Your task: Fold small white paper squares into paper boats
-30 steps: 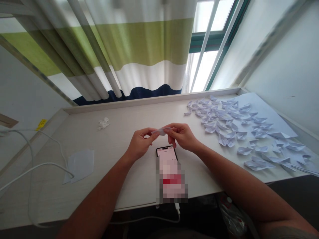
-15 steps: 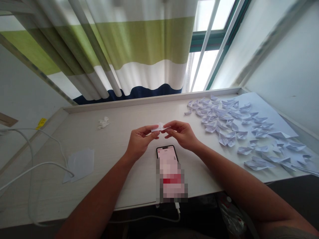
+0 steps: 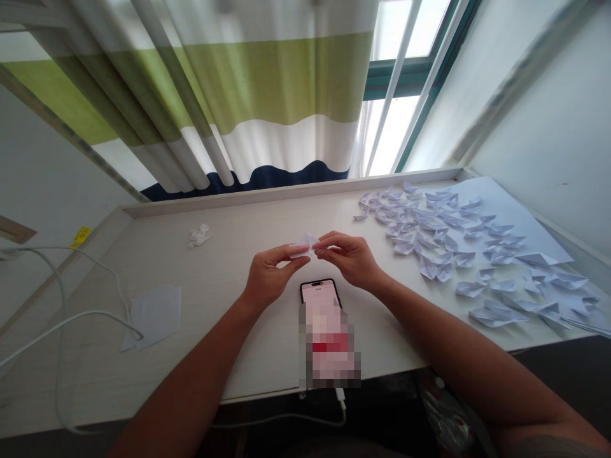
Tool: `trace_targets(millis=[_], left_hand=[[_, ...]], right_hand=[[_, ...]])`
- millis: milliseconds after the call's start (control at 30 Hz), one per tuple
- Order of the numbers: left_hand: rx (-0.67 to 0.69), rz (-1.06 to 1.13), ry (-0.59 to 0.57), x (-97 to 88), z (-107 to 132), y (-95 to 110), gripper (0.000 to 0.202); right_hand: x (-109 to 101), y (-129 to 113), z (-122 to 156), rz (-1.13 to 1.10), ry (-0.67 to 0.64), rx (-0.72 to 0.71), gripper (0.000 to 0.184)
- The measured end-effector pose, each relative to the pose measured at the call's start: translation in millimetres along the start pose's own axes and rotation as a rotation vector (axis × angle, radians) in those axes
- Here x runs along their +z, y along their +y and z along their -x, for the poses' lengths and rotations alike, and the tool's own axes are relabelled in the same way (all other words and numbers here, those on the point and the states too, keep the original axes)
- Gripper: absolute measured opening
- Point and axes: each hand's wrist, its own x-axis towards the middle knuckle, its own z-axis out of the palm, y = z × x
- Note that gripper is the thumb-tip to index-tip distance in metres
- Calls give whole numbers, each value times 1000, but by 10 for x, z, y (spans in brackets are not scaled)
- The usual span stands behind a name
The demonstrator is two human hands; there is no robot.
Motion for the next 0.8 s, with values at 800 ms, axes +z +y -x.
trace_targets(millis=[800], left_hand=[[-363, 255, -28, 46, -48, 78, 36]], right_hand=[[62, 26, 2, -36, 82, 124, 38]])
